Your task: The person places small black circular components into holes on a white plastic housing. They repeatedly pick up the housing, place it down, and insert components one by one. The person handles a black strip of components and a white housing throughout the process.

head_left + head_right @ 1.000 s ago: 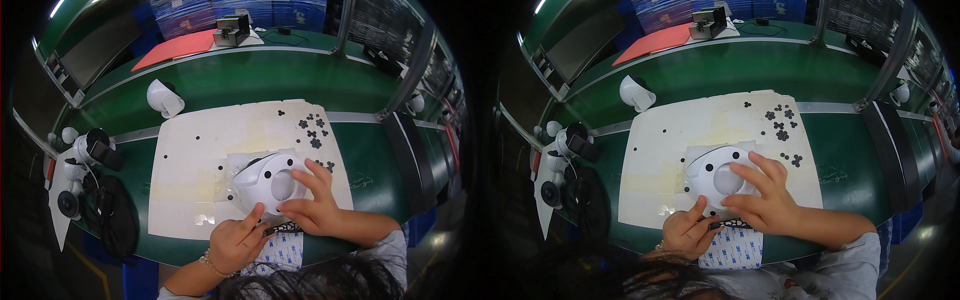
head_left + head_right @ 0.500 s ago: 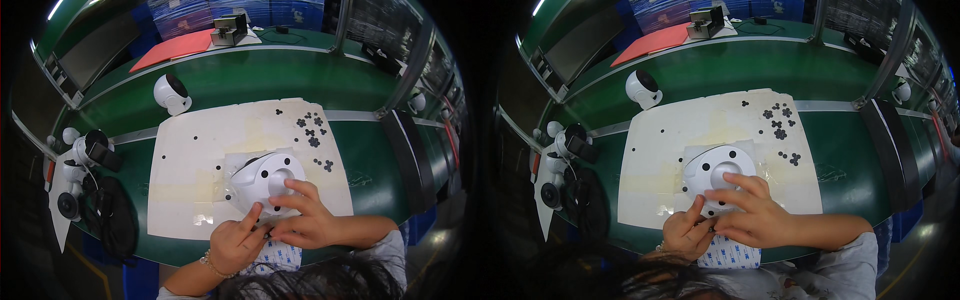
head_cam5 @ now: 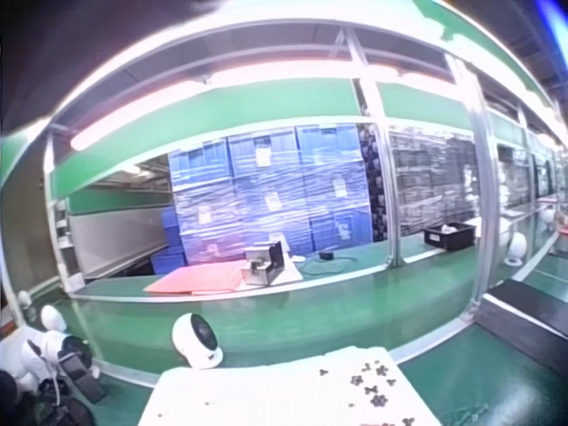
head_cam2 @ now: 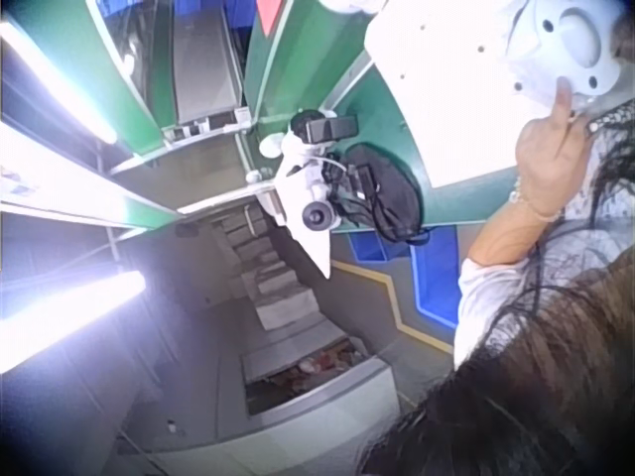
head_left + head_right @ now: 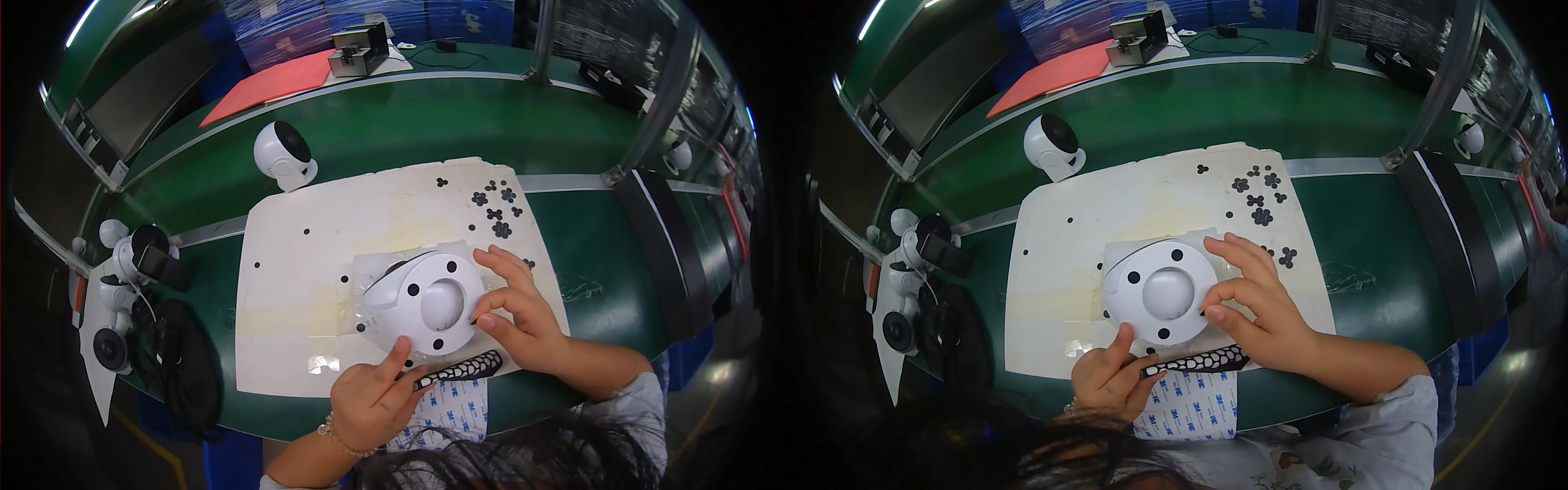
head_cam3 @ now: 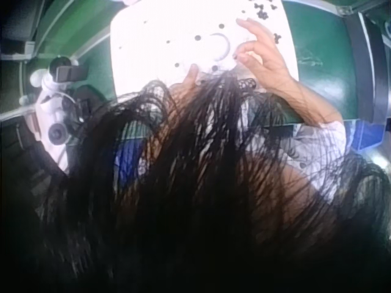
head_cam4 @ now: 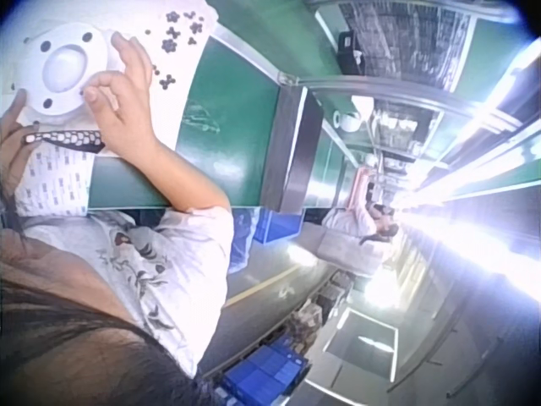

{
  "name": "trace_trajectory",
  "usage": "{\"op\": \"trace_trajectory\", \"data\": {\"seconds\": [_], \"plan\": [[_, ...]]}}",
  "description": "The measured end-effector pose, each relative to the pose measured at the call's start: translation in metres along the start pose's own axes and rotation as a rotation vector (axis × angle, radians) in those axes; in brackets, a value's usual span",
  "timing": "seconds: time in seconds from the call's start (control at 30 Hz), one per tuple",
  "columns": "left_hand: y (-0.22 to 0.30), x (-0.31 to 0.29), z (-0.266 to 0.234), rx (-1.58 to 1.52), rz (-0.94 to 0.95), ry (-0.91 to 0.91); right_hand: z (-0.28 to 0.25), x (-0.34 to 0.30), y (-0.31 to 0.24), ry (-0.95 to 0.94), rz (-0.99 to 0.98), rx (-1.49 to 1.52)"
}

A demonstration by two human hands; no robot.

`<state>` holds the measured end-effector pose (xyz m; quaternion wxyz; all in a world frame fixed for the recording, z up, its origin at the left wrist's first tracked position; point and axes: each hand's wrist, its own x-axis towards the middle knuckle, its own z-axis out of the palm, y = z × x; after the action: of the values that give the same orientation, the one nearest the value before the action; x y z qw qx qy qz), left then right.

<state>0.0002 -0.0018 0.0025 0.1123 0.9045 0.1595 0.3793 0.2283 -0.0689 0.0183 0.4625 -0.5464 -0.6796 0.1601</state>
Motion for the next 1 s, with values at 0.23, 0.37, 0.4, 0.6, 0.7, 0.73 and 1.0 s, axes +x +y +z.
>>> {"op": "trace_trajectory", "data": {"seconds": [0.23,0.37,0.4,0.6,0.7,0.73,1.0], "plan": [[-0.002,-0.001,0.0,0.006,0.006,-0.013,0.002,-0.002,0.002,0.009,-0.003,-0.01],[-0.001,0.0,0.001,0.007,-0.006,-0.014,0.001,-0.003,0.011,0.052,-0.175,-0.165],[-0.001,-0.001,0.001,0.009,-0.011,-0.011,-0.001,-0.002,0.018,0.062,-0.264,-0.221],[-0.003,-0.002,0.003,0.002,0.005,0.002,-0.006,-0.001,0.019,0.195,-0.179,-0.024],[-0.003,-0.002,0.002,0.0,-0.002,-0.004,0.004,0.001,0.008,0.102,0.369,0.703],[-0.003,-0.003,0.003,-0.006,0.005,0.0,0.006,0.002,0.005,0.025,0.569,0.965],[-0.003,-0.006,0.002,-0.085,0.016,0.018,-0.011,0.027,0.016,0.031,0.535,0.939]]}}
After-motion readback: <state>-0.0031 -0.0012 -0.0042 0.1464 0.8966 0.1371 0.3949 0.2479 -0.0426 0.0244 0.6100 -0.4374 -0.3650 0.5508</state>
